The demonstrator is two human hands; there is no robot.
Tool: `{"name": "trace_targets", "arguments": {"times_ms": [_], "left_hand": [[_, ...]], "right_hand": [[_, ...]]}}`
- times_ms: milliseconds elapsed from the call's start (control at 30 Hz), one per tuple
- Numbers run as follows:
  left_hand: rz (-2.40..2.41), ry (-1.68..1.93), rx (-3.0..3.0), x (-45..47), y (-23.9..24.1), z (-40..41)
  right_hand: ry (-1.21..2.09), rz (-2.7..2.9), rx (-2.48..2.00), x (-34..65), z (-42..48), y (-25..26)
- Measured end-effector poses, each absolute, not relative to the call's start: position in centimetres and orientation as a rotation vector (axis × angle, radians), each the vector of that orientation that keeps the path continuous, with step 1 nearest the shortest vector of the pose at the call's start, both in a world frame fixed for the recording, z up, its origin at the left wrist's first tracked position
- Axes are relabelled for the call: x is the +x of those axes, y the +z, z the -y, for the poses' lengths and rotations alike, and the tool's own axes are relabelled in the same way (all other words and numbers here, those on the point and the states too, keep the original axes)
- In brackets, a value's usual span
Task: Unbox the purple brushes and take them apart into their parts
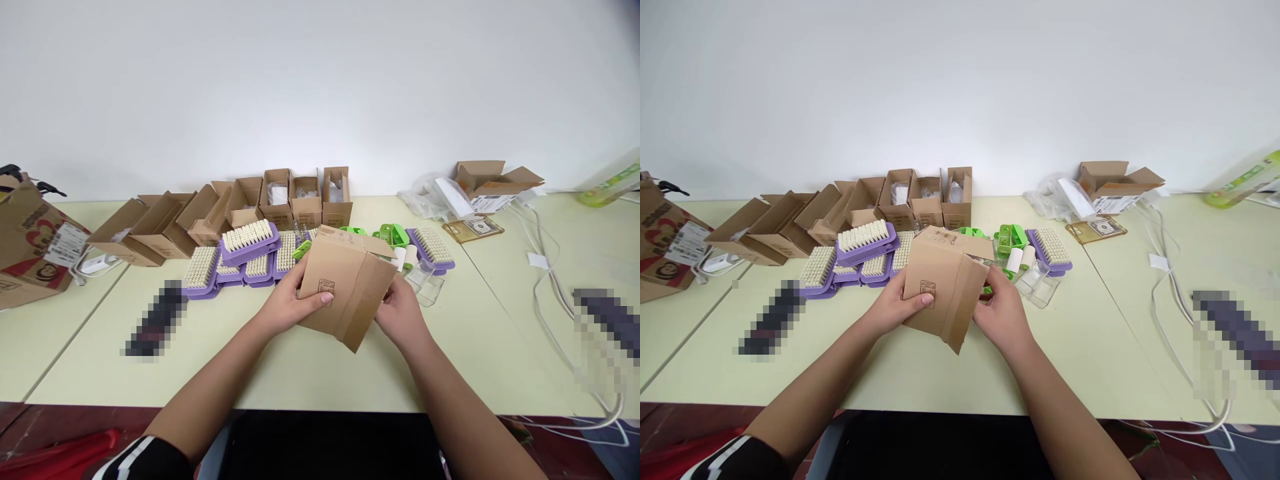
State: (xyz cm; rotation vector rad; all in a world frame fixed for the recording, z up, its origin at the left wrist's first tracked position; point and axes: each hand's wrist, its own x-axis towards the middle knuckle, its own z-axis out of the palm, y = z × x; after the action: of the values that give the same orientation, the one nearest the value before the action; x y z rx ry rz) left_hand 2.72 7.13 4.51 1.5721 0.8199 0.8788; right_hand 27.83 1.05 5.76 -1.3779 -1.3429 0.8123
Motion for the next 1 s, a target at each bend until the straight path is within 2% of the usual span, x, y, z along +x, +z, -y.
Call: {"name": "trace_targets", "arguments": {"times_ms": [267,867,1000], "left_hand": [[-0.855,0.885,1.552,2.5,5.1,-6.7],[-0.802,1.147,1.310,3.0,5.2,-7.6],[-0.824,1.221,1.277,2.9,5.6,-7.4]], "right_hand": [[0.923,1.250,-1.279,27.3,-1.1,5.3],[0.810,0.991,-1.082,27.8,-1.9,4.0],[0.681,0.858,-0.970,28.1,-2.2,4.3]]}}
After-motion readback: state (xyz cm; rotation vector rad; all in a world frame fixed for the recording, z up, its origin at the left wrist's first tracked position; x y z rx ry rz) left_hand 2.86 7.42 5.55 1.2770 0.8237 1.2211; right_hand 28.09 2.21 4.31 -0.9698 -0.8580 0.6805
